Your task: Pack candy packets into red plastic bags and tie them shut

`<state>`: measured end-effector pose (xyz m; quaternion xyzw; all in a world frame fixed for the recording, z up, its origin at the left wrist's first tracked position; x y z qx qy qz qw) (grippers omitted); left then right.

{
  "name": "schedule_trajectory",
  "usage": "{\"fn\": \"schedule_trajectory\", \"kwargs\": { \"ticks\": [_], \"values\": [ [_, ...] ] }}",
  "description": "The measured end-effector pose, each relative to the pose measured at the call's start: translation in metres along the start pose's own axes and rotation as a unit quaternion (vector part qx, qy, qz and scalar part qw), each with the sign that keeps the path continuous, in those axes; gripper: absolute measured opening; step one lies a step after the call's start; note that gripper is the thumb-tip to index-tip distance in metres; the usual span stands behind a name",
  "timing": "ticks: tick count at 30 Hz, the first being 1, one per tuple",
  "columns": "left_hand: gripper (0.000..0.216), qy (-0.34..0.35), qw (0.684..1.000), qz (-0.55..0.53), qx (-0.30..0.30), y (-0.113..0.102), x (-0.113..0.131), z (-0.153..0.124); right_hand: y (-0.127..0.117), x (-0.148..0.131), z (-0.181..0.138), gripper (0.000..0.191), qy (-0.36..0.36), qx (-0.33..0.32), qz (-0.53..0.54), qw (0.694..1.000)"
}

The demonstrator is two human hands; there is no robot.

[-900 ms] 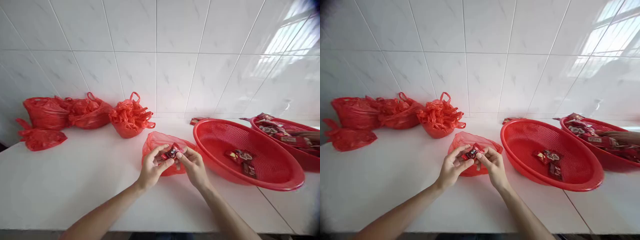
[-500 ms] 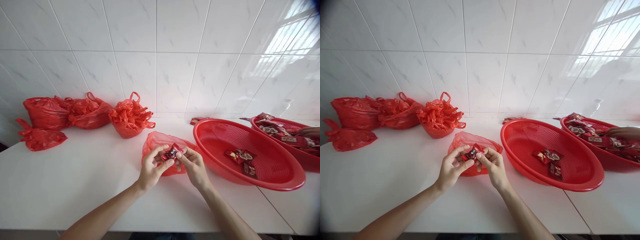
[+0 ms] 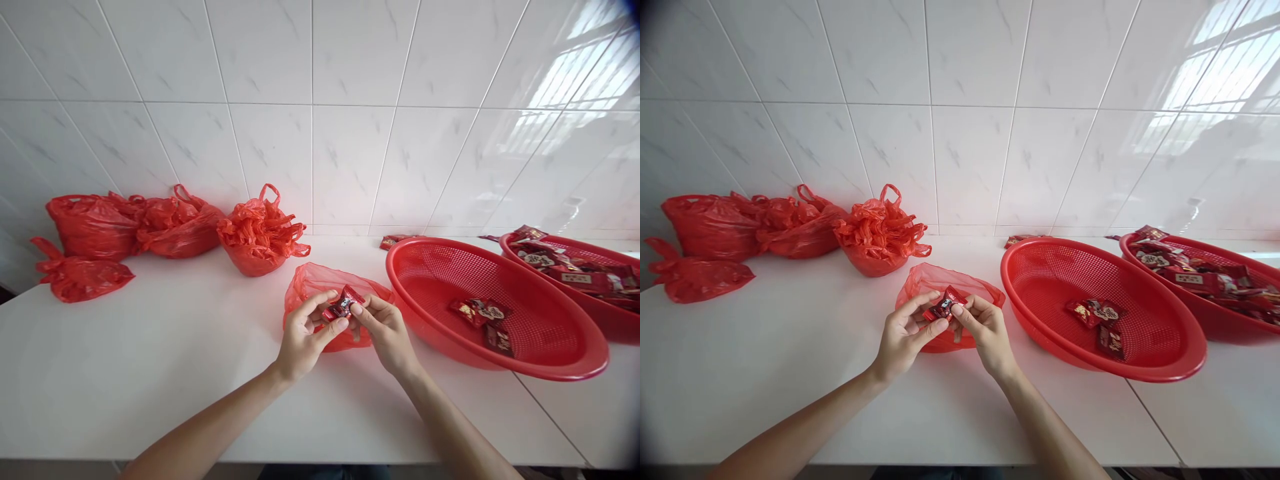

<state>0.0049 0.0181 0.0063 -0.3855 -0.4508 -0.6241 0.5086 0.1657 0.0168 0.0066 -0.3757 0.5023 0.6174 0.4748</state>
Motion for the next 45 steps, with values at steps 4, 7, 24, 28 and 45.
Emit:
{"fn": "schedule_trajectory", "kwargs": {
  "ticks": [4, 7, 24, 28, 45],
  "values": [
    [0.043, -0.005, 1.000, 0.000, -0.018, 0.0018, 0.0034, -0.0001, -0.0006, 0.0015, -0.0008, 0.024, 0.007, -0.012, 0.018, 1.000],
    [0.039, 0.003, 1.000, -0.002, -0.026, 0.0025, 0.0058, -0.0002, -0.0004, 0.0012, -0.0009, 0.025, 0.007, -0.013, 0.025, 1.000],
    [0.041, -0.006, 1.000, -0.005, -0.014, 0.0031, 0.0079, -0.0022, 0.0021, 0.0011, -0.0021, 0.025, 0.015, -0.034, 0.019, 0.999],
    [0.038, -0.003, 1.000, -0.001, -0.015, 0.0033, 0.0074, -0.0019, 0.0019, -0.0012, -0.0023, 0.024, -0.004, -0.039, 0.001, 0.999],
    [0.043, 0.023, 0.997, 0.062, -0.030, -0.0033, 0.0059, 0.0055, -0.0007, -0.0017, -0.0004, 0.022, -0.051, 0.007, -0.050, 0.997]
  ]
}}
Point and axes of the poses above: each hand's wrist, its own z-axis towards the middle knuckle, its own y-axis out of the palm, x = y × z, the point moved 2 cm from there along z, towards the middle knuckle, and after that the axes turned 9 degrees about x, right-handed, at the moved point
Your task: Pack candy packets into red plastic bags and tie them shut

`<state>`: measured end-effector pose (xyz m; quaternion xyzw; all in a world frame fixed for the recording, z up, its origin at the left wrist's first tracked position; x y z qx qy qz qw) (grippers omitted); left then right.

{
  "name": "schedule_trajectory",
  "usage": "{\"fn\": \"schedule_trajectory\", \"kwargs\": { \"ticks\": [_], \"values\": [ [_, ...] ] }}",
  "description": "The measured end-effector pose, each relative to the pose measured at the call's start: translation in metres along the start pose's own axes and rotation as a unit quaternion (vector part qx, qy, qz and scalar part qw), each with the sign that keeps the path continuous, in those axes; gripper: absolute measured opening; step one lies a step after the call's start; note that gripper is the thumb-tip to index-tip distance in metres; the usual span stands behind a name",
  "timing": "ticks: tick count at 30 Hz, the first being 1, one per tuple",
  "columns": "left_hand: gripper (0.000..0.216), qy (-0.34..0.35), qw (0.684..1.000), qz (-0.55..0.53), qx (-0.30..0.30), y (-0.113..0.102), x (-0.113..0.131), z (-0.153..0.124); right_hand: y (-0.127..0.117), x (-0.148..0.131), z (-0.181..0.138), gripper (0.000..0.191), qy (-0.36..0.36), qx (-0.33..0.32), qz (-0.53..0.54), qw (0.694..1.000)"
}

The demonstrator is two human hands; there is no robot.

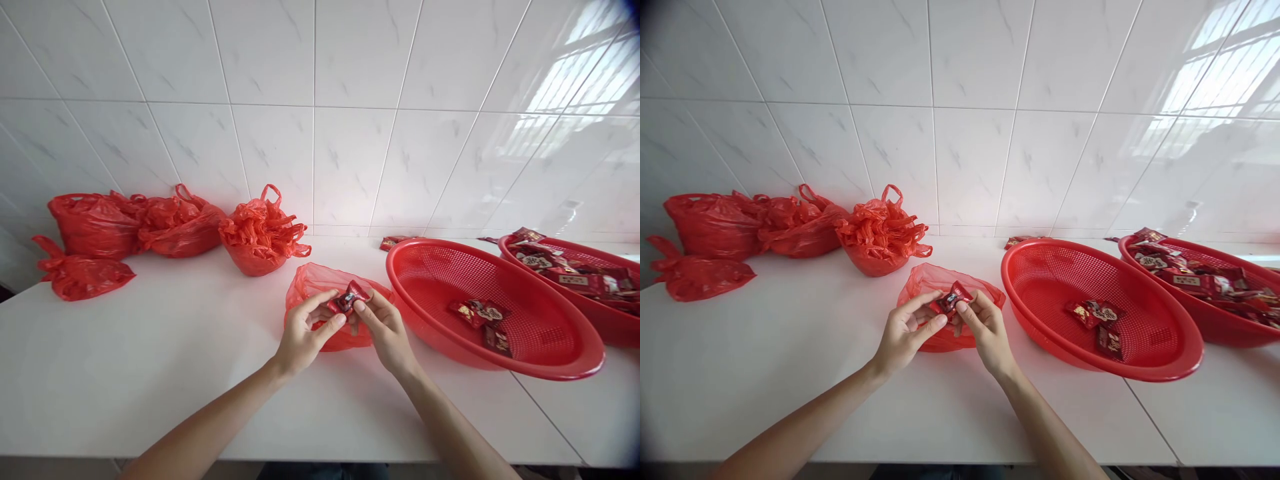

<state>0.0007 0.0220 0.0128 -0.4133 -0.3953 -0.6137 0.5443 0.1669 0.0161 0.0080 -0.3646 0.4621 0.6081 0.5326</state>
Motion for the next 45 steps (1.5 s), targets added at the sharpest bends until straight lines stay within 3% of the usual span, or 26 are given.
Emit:
{"fn": "schedule_trajectory", "kwargs": {
  "ticks": [2, 4, 7, 9, 12, 16, 21, 24, 27, 31, 39, 45],
  "values": [
    [0.040, 0.074, 0.991, 0.109, 0.019, -0.010, 0.001, 0.008, -0.005, 0.002, 0.003, 0.021, -0.043, 0.074, -0.079, 0.993],
    [0.034, 0.158, 0.956, 0.245, 0.034, -0.020, 0.000, 0.016, -0.009, 0.008, 0.006, 0.019, -0.077, 0.121, -0.170, 0.975],
    [0.033, 0.208, 0.892, 0.401, 0.029, -0.032, -0.007, 0.024, -0.009, 0.018, 0.010, 0.015, -0.095, 0.057, -0.275, 0.955],
    [0.033, 0.201, 0.862, 0.464, 0.025, -0.036, -0.012, 0.026, -0.005, 0.023, 0.010, 0.015, -0.107, -0.008, -0.324, 0.940],
    [0.026, 0.178, 0.837, 0.518, 0.022, -0.039, -0.016, 0.025, -0.004, 0.024, 0.008, 0.016, -0.141, -0.040, -0.370, 0.917],
    [0.030, 0.150, 0.830, 0.538, 0.003, -0.042, -0.017, 0.023, -0.008, 0.021, 0.003, 0.017, -0.182, -0.036, -0.420, 0.888],
    [0.040, 0.090, 0.817, 0.567, -0.051, -0.048, -0.025, 0.022, -0.016, 0.016, -0.012, 0.023, -0.281, -0.031, -0.514, 0.810],
    [0.034, 0.086, 0.808, 0.579, -0.062, -0.052, -0.028, 0.023, -0.022, 0.016, -0.027, 0.024, -0.336, 0.017, -0.550, 0.765],
    [0.038, 0.094, 0.806, 0.582, -0.057, -0.054, -0.027, 0.025, -0.028, 0.021, -0.041, 0.029, -0.334, 0.058, -0.592, 0.731],
    [0.038, 0.091, 0.802, 0.589, -0.048, -0.057, -0.026, 0.027, -0.034, 0.033, -0.057, 0.034, -0.299, 0.079, -0.608, 0.732],
    [0.035, 0.103, 0.804, 0.585, -0.041, -0.063, -0.026, 0.031, -0.030, 0.038, -0.072, 0.049, -0.223, 0.093, -0.576, 0.781],
    [0.027, 0.091, 0.822, 0.562, -0.021, -0.080, -0.013, 0.030, -0.033, 0.030, -0.064, 0.041, -0.191, 0.075, -0.596, 0.776]
  ]
}}
Point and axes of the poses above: each hand's wrist, its own z-axis towards the middle knuckle, its own y-axis out of the palm, x = y × z, the point moved 2 cm from there along z, towards the middle knuckle, and after that the axes turned 9 degrees about x, right-handed, at the moved point
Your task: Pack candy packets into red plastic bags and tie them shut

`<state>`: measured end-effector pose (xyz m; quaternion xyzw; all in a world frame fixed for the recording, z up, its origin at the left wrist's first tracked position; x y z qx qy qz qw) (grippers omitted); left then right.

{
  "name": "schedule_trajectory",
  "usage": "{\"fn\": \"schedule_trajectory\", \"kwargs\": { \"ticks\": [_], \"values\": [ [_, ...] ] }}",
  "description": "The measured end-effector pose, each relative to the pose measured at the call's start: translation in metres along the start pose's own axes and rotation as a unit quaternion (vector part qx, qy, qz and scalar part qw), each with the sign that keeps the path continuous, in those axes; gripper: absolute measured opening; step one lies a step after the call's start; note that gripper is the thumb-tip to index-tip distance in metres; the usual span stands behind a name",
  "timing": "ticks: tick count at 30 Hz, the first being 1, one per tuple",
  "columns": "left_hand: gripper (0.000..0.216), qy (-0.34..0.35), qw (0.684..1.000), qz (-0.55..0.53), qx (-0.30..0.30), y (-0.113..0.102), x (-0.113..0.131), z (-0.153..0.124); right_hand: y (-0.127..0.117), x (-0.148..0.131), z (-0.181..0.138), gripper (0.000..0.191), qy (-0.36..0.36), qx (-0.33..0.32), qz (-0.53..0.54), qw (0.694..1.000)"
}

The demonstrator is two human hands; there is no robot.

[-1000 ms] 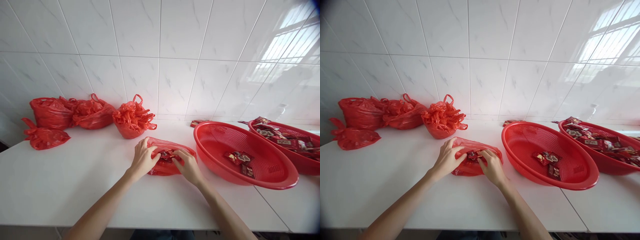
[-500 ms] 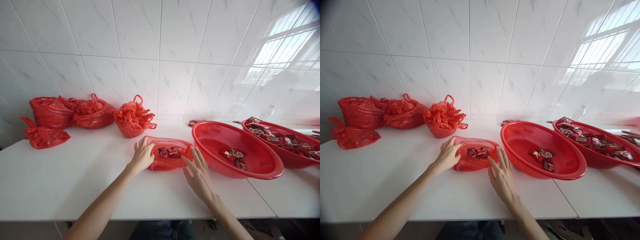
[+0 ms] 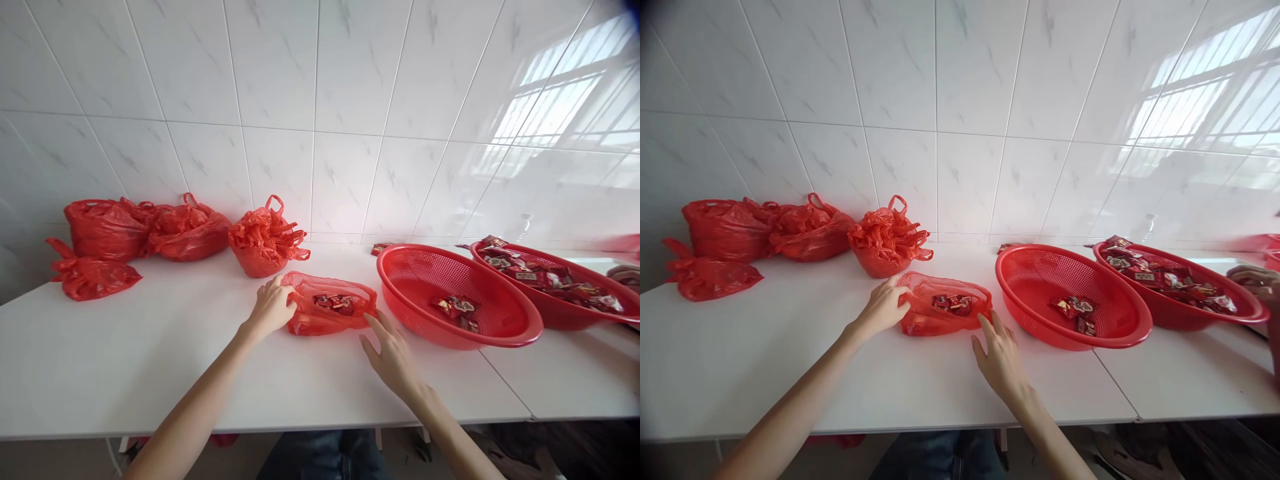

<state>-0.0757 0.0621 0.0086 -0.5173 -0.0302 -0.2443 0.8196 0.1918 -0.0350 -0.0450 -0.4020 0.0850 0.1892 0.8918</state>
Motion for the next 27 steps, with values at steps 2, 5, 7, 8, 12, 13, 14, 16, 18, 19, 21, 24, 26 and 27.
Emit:
{"fn": "schedule_trajectory", "kwargs": {
  "ticks": [2, 5, 7, 8, 12, 13, 14, 16, 18, 19, 21, 24, 26, 27],
  "values": [
    [0.020, -0.023, 0.999, -0.007, -0.026, -0.008, -0.006, 0.000, -0.007, -0.002, 0.007, 0.040, 0.005, -0.006, 0.001, 1.000],
    [0.010, -0.036, 0.998, -0.008, -0.059, -0.025, -0.012, 0.004, -0.024, -0.010, 0.022, 0.041, 0.018, 0.008, 0.031, 0.999],
    [0.017, -0.024, 0.998, -0.010, -0.050, -0.040, -0.012, 0.012, -0.037, -0.017, 0.035, 0.043, 0.024, 0.033, 0.069, 0.997],
    [0.020, -0.017, 0.999, -0.012, -0.036, -0.049, -0.011, 0.017, -0.043, -0.020, 0.042, 0.044, 0.024, 0.048, 0.089, 0.995],
    [0.016, 0.003, 0.997, -0.051, 0.065, -0.089, 0.003, 0.042, -0.068, -0.033, 0.070, 0.047, 0.020, 0.095, 0.143, 0.985],
    [0.013, 0.007, 0.993, -0.074, 0.090, -0.098, 0.007, 0.048, -0.074, -0.036, 0.077, 0.047, 0.022, 0.102, 0.153, 0.983],
    [0.013, 0.011, 0.989, -0.098, 0.114, -0.107, 0.012, 0.054, -0.079, -0.037, 0.084, 0.047, 0.026, 0.108, 0.163, 0.980],
    [0.015, 0.012, 0.978, -0.145, 0.148, -0.120, 0.019, 0.066, -0.088, -0.039, 0.097, 0.046, 0.039, 0.117, 0.191, 0.974],
    [0.018, 0.003, 0.968, -0.187, 0.168, -0.130, 0.023, 0.077, -0.096, -0.037, 0.109, 0.044, 0.052, 0.127, 0.235, 0.962],
    [0.019, -0.002, 0.962, -0.209, 0.175, -0.134, 0.024, 0.081, -0.099, -0.036, 0.114, 0.043, 0.060, 0.134, 0.260, 0.954],
    [0.022, -0.006, 0.947, -0.263, 0.183, -0.139, 0.024, 0.089, -0.104, -0.034, 0.124, 0.040, 0.077, 0.147, 0.321, 0.932],
    [0.024, 0.002, 0.913, -0.369, 0.172, -0.145, 0.026, 0.095, -0.110, -0.033, 0.134, 0.038, 0.094, 0.153, 0.404, 0.897],
    [0.023, 0.007, 0.887, -0.436, 0.152, -0.147, 0.031, 0.096, -0.112, -0.036, 0.138, 0.037, 0.094, 0.130, 0.428, 0.889],
    [0.022, 0.008, 0.874, -0.464, 0.141, -0.148, 0.035, 0.096, -0.113, -0.038, 0.140, 0.037, 0.092, 0.118, 0.432, 0.889]
  ]
}}
Point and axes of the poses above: each hand's wrist, its own z-axis towards the middle knuckle, its own y-axis out of the palm, x = y × z, the point moved 2 cm from there along z, towards the middle knuckle, and after that the axes turned 9 degrees about x, right-handed, at the moved point
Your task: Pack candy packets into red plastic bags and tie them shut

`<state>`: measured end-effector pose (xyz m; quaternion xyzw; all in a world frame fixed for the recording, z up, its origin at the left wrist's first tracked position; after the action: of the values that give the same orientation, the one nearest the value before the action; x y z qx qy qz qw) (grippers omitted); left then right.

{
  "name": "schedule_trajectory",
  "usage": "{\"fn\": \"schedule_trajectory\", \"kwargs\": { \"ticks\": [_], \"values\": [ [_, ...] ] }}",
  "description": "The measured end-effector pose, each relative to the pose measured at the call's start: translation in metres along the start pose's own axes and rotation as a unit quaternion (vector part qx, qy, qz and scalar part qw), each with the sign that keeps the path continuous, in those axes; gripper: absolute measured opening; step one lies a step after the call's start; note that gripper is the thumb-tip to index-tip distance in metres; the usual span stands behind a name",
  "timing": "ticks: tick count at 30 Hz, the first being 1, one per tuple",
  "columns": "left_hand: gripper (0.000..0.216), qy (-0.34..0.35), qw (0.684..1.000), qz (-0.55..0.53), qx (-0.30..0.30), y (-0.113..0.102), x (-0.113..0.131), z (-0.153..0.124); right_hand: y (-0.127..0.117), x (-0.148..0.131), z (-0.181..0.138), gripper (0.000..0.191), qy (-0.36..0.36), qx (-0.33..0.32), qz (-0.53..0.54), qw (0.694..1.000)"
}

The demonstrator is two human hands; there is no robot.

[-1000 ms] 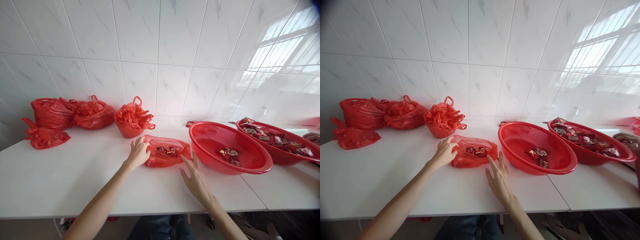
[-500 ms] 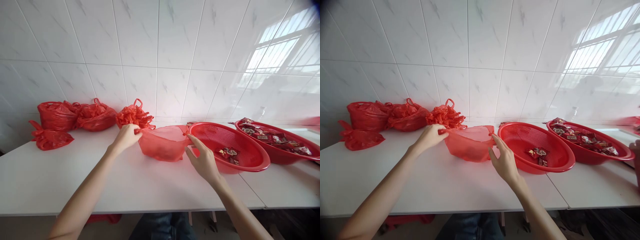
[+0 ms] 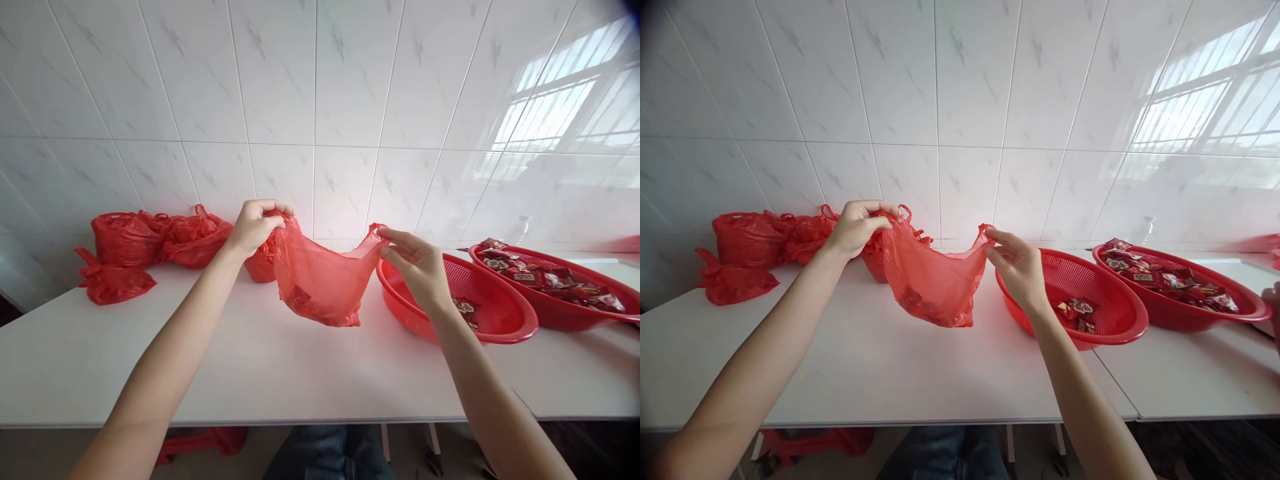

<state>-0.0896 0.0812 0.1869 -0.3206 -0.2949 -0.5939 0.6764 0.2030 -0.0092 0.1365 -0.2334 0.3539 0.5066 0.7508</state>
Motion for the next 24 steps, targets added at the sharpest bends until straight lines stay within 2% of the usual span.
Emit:
{"fn": "schedule_trajectory", "kwargs": {
  "ticks": [7, 11, 16, 19, 21, 24],
  "values": [
    [0.021, -0.050, 0.991, -0.126, -0.019, 0.019, 0.013, 0.001, 0.008, -0.014, 0.003, 0.036, -0.020, -0.034, 0.029, 0.999],
    [0.021, -0.065, 0.991, -0.105, -0.056, 0.033, 0.017, -0.001, 0.014, -0.014, 0.003, 0.031, -0.031, -0.077, 0.008, 0.996],
    [0.033, -0.076, 0.982, -0.051, -0.164, 0.065, 0.019, -0.011, 0.027, -0.016, 0.003, 0.033, -0.048, -0.135, 0.001, 0.990],
    [0.037, -0.052, 0.978, -0.017, -0.202, 0.082, 0.020, -0.015, 0.034, -0.020, 0.004, 0.036, -0.080, -0.164, 0.009, 0.983],
    [0.030, -0.023, 0.975, -0.010, -0.220, 0.090, 0.021, -0.015, 0.035, -0.021, 0.006, 0.035, -0.098, -0.151, 0.004, 0.984],
    [0.020, -0.014, 0.978, -0.025, -0.205, 0.096, 0.022, -0.014, 0.031, -0.014, 0.008, 0.035, -0.097, -0.077, 0.015, 0.992]
  ]
}}
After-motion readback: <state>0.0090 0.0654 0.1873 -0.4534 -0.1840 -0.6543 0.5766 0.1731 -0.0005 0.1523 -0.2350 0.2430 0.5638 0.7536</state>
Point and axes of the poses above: each hand's wrist, its own z-axis towards the middle knuckle, its own y-axis out of the palm, x = y × z, the point moved 2 cm from there along z, towards the middle knuckle, and after that the axes turned 9 degrees about x, right-handed, at the moved point
